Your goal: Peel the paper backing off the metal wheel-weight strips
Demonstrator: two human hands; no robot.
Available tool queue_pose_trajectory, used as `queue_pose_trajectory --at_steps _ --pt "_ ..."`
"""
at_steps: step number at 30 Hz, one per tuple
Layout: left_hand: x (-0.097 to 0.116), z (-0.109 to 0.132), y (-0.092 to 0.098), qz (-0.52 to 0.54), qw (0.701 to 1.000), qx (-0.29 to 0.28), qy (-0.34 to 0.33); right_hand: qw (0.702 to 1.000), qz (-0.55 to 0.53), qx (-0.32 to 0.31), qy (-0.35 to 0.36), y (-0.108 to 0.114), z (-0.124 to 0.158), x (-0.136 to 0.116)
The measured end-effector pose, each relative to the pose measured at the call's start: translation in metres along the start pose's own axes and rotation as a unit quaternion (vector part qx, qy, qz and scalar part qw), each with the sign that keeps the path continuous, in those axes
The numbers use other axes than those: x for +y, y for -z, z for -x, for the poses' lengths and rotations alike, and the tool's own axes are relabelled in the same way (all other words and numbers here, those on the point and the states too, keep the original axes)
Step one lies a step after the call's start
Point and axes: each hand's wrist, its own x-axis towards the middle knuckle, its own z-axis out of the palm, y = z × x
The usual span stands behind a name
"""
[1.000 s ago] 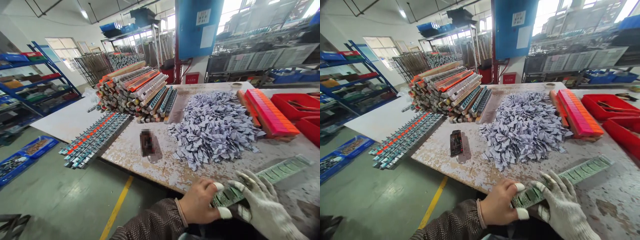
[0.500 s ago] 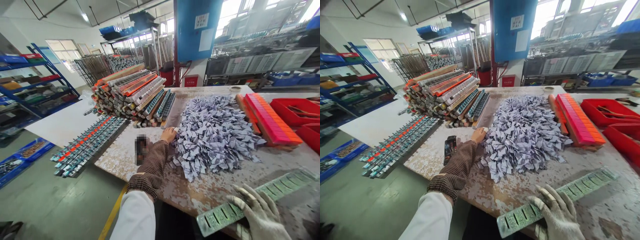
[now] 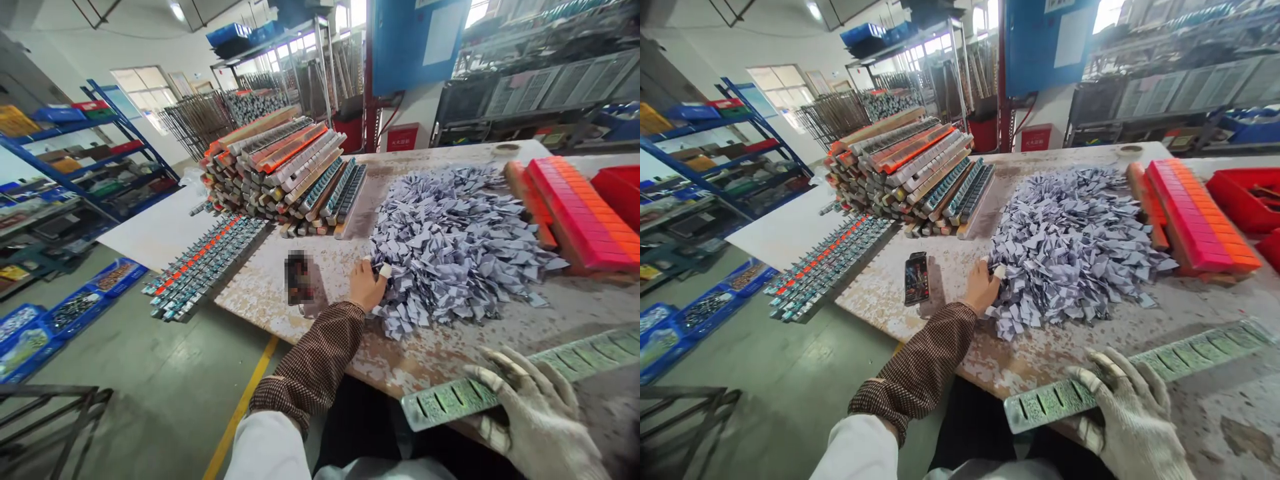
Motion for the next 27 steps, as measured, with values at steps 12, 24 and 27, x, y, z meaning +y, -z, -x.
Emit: queue_pose_trajectory --at_steps 12,24,27 --pt "0.044 0.063 -0.034 0.165 0.986 0.02 0.019 0.999 0.014 -0.03 0.029 0.008 -0.002 -0.003" --pt "-0.011 0.092 0.019 0.135 0.986 -0.019 -0.099 0.992 0.056 -0.063 0.093 0.008 -0.007 -0.012" --pt "0.002 0.088 0.017 0.1 0.988 -0.02 -0.115 0.991 0.054 -0.07 0.101 0.005 -0.005 -0.017"
